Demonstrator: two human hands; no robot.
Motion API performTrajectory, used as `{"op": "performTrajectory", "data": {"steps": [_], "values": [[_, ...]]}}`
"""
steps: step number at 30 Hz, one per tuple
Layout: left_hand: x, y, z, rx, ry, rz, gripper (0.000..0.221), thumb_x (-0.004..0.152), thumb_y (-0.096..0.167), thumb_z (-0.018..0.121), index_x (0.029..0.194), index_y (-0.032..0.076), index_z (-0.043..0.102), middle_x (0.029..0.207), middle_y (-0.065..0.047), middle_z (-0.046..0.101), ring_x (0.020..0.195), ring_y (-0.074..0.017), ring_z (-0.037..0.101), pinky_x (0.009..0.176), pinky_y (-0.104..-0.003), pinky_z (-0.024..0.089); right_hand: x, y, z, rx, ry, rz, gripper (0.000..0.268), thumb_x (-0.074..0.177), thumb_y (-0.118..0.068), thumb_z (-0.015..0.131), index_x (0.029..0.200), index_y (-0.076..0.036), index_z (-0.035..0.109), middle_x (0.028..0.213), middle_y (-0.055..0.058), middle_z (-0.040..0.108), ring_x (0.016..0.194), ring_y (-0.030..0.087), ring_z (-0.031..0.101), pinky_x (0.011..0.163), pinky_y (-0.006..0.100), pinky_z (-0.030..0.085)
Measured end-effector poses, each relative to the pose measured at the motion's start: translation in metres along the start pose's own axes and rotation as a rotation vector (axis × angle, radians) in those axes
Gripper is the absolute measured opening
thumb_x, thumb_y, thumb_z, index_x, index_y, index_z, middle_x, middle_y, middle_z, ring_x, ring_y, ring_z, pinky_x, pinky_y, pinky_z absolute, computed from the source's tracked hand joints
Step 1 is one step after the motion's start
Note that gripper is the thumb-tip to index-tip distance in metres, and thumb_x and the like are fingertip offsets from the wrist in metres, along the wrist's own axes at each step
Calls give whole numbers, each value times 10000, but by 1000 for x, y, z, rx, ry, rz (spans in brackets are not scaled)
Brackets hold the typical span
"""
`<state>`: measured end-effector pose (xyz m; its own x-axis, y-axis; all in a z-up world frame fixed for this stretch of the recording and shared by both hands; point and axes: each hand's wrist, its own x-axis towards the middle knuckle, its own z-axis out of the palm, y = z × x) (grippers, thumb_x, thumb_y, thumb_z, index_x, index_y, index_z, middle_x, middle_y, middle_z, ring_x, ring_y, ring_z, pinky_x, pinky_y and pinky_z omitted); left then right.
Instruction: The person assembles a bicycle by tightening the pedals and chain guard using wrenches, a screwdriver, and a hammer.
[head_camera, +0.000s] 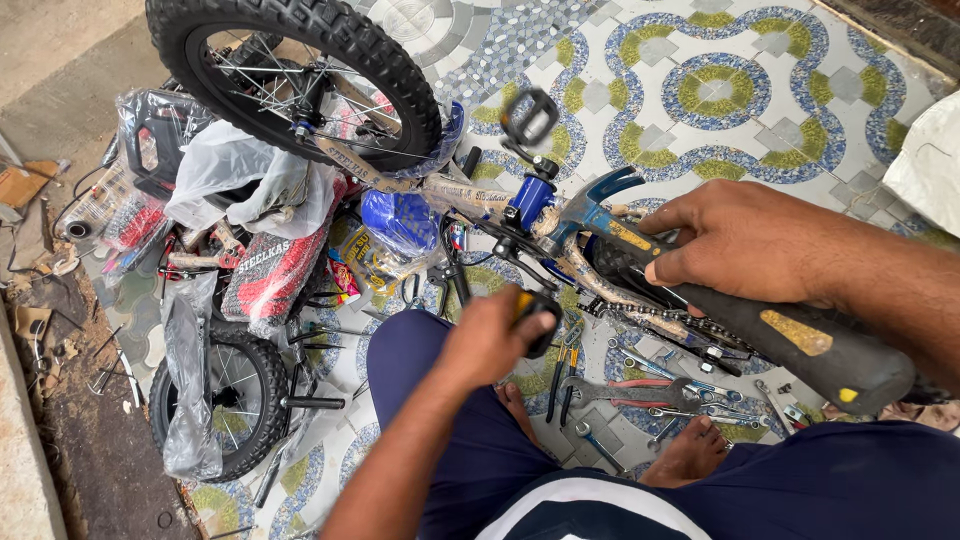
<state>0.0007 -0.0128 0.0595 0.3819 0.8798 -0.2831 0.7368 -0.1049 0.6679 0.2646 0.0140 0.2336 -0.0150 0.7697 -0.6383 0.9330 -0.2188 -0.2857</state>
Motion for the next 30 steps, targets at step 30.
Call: {"op": "performTrajectory", "data": {"steps": [30], "values": [[65,-101,-9,228,354,-81,446,859,427,747,1101,61,667,871,-197,716,795,-403,701,724,-533,536,-1,0,-1,11,47,-25,602,812,-382,792,1360,-176,656,1076,137,786,934,251,772,887,398,584]]}}
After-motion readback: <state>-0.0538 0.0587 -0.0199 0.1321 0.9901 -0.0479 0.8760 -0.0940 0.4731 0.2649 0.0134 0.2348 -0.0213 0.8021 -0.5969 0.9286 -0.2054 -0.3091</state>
